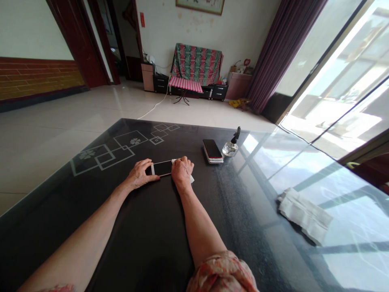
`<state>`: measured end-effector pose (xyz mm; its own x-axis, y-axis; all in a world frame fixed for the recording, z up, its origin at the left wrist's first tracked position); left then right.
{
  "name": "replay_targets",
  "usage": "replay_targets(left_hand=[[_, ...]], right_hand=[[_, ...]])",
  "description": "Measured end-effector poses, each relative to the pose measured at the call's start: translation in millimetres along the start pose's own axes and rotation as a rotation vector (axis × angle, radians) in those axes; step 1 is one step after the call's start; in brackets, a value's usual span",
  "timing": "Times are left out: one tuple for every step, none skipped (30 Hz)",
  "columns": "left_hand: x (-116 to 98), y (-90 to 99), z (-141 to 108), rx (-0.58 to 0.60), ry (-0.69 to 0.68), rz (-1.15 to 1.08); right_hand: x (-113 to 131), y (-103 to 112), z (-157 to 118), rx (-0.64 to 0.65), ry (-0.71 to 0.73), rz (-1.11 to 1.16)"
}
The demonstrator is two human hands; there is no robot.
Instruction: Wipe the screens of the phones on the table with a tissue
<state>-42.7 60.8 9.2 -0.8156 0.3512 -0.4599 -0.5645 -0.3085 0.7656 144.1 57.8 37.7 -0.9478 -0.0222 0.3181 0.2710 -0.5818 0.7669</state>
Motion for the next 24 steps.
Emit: replay_targets(left_hand=[[0, 0.0, 0, 0.004, 0.002, 0.003], [0, 0.1, 0, 0.008, 0.001, 0.004], [0, 0.4, 0, 0.012, -0.004, 0.001], [0, 0.5, 0, 0.019, -0.013, -0.006], [0, 0.6, 1, 0.030, -0.025, -0.016], [-1, 0.5, 1, 0.046, -0.038, -0.028], [-1, 0.0, 1, 0.065, -0.047, -0.040], [-1, -0.6, 2, 0.084, -0.051, -0.050], [0, -1.3, 2, 0.101, -0.050, -0.056], [1, -1.9, 2, 0.115, -0.043, -0.059], [3, -2.5, 3, 0.122, -0.035, -0.059], [4, -3.0, 3, 0.125, -0.028, -0.058], [4, -3.4, 3, 0.123, -0.028, -0.057], [4, -3.5, 4, 0.116, -0.038, -0.057], [3, -3.6, 4, 0.108, -0.053, -0.058], [1, -3.4, 4, 0.099, -0.069, -0.062], [0, -3.0, 4, 0.091, -0.079, -0.066], [0, -2.4, 4, 0.085, -0.082, -0.070], [0, -1.6, 4, 0.081, -0.078, -0.073], [-1, -1.0, 4, 0.082, -0.070, -0.074], [-1, -0.7, 4, 0.090, -0.060, -0.074], [-1, -0.6, 3, 0.100, -0.051, -0.072], [-1, -0.3, 3, 0.108, -0.043, -0.069], [-1, 0.0, 2, 0.112, -0.035, -0.067]], right_hand=[[-7, 1, 2, -0.006, -0.034, -0.014], [-13, 3, 4, -0.011, -0.061, -0.025], [-18, 4, 5, -0.016, -0.082, -0.033], [-22, 5, 6, -0.022, -0.095, -0.039], [-23, 5, 6, -0.027, -0.100, -0.040], [-23, 5, 6, -0.031, -0.094, -0.036], [-20, 5, 5, -0.033, -0.077, -0.027], [-16, 3, 3, -0.032, -0.054, -0.015], [-9, 2, 1, -0.026, -0.026, -0.002], [-1, 0, -2, -0.016, 0.007, 0.012], [9, -2, -6, -0.006, 0.042, 0.026], [20, -4, -11, 0.005, 0.078, 0.041], [31, -5, -16, 0.011, 0.119, 0.058], [43, -6, -21, 0.015, 0.160, 0.081], [53, -6, -26, 0.024, 0.194, 0.101], [61, -7, -30, 0.032, 0.223, 0.116], [67, -7, -33, 0.040, 0.245, 0.125], [70, -7, -35, 0.049, 0.261, 0.127], [71, -7, -36, 0.055, 0.271, 0.122], [68, -6, -36, 0.058, 0.275, 0.112], [64, -4, -35, 0.054, 0.273, 0.101], [56, -2, -33, 0.043, 0.261, 0.088], [47, 1, -31, 0.028, 0.242, 0.077], [36, 4, -28, 0.010, 0.215, 0.066]])
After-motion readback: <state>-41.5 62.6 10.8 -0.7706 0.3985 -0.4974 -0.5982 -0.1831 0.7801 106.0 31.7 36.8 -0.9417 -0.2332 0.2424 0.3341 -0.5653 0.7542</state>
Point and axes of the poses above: each hand's wrist, its own z-axis towards the middle knuckle, its own y-axis out of the back of the hand, x = y × z, the point moved 9 cm from there along z, towards the middle knuckle, and after that the axes turned 12 degrees about -x, right-handed, at the moved point
